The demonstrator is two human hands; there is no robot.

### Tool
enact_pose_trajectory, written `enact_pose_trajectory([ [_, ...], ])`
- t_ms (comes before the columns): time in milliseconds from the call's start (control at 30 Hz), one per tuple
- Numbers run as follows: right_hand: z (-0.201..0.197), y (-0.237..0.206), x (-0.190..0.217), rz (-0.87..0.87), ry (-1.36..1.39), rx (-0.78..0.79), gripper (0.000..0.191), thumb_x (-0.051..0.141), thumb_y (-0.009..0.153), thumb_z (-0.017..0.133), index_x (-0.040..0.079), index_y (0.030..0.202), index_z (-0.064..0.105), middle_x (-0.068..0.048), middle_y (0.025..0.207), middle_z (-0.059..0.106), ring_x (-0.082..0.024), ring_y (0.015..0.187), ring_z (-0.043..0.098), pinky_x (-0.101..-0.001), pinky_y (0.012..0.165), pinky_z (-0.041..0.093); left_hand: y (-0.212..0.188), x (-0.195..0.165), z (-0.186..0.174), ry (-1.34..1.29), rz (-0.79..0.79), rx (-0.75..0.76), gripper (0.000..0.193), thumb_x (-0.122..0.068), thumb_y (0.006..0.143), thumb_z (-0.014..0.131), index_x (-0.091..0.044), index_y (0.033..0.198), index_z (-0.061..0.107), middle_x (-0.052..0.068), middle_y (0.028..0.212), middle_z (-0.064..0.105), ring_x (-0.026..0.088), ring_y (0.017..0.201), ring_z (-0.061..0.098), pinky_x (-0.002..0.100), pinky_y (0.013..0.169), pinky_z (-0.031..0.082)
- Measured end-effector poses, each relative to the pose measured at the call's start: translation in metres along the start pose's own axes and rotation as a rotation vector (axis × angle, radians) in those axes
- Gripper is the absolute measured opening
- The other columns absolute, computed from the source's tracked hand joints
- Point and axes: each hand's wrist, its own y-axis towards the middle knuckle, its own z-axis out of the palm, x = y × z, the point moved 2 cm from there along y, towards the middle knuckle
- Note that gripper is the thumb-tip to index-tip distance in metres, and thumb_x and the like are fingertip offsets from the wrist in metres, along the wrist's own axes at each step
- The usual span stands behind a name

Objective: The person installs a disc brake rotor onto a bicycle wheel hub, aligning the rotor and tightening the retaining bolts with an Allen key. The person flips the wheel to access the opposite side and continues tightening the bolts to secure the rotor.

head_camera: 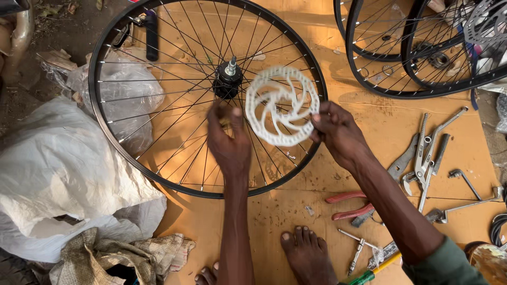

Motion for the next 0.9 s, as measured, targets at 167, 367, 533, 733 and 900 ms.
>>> enact_pose_trajectory([
  [167, 0.051, 0.068, 0.003, 0.001, 0.154, 0.004, 0.009, 0.012, 0.1, 0.063, 0.006, 0.106, 0.06, -0.005, 0.087, 0.067, -0.01, 0.071, 0.06, -0.0265, 0.067, 0.051, 0.017, 0.01, -0.018, 0.631, 0.221, -0.036, 0.046, -0.036, 0.107, 0.058, 0.001, 0.134, 0.06, 0.02, 0.121, 0.066, 0.036, 0.122, 0.055, 0.055, 0.104, 0.032],
  [367, 0.095, 0.099, -0.013, 0.092, 0.185, -0.037, 0.014, 0.014, 0.1, 0.066, 0.003, 0.104, 0.06, -0.004, 0.084, 0.065, -0.012, 0.071, 0.064, -0.0275, 0.065, 0.056, 0.006, 0.032, -0.019, 0.636, -0.04, 0.117, 0.032, -0.03, 0.108, 0.051, -0.008, 0.125, 0.067, 0.007, 0.106, 0.071, 0.027, 0.096, 0.061, 0.05, 0.097, 0.032],
  [533, 0.101, 0.081, -0.039, 0.117, 0.112, -0.044, 0.014, 0.013, 0.097, 0.068, 0.003, 0.104, 0.06, -0.007, 0.085, 0.068, -0.014, 0.07, 0.068, -0.0276, 0.065, 0.06, 0.002, 0.039, -0.026, 0.492, -0.07, 0.069, 0.033, -0.033, 0.11, 0.046, -0.012, 0.121, 0.07, 0.004, 0.104, 0.074, 0.025, 0.092, 0.063, 0.047, 0.089, 0.032],
  [733, 0.125, 0.082, -0.032, 0.086, 0.193, -0.034, 0.016, 0.012, 0.097, 0.068, 0.001, 0.102, 0.058, -0.011, 0.088, 0.07, -0.018, 0.076, 0.076, -0.0294, 0.07, 0.065, -0.007, 0.041, -0.02, 0.422, -0.231, 0.069, 0.037, -0.045, 0.104, 0.054, -0.015, 0.118, 0.07, 0.0, 0.096, 0.075, 0.022, 0.089, 0.067, 0.045, 0.09, 0.034],
  [900, 0.106, 0.055, -0.025, 0.178, 0.029, 0.041, 0.021, 0.029, 0.101, 0.059, 0.008, 0.107, 0.057, -0.012, 0.084, 0.074, -0.016, 0.07, 0.074, -0.0282, 0.065, 0.062, -0.019, 0.054, -0.012, 0.458, -0.075, -0.002, 0.042, -0.046, 0.103, 0.062, -0.012, 0.128, 0.066, 0.005, 0.105, 0.073, 0.026, 0.094, 0.066, 0.047, 0.086, 0.035],
])
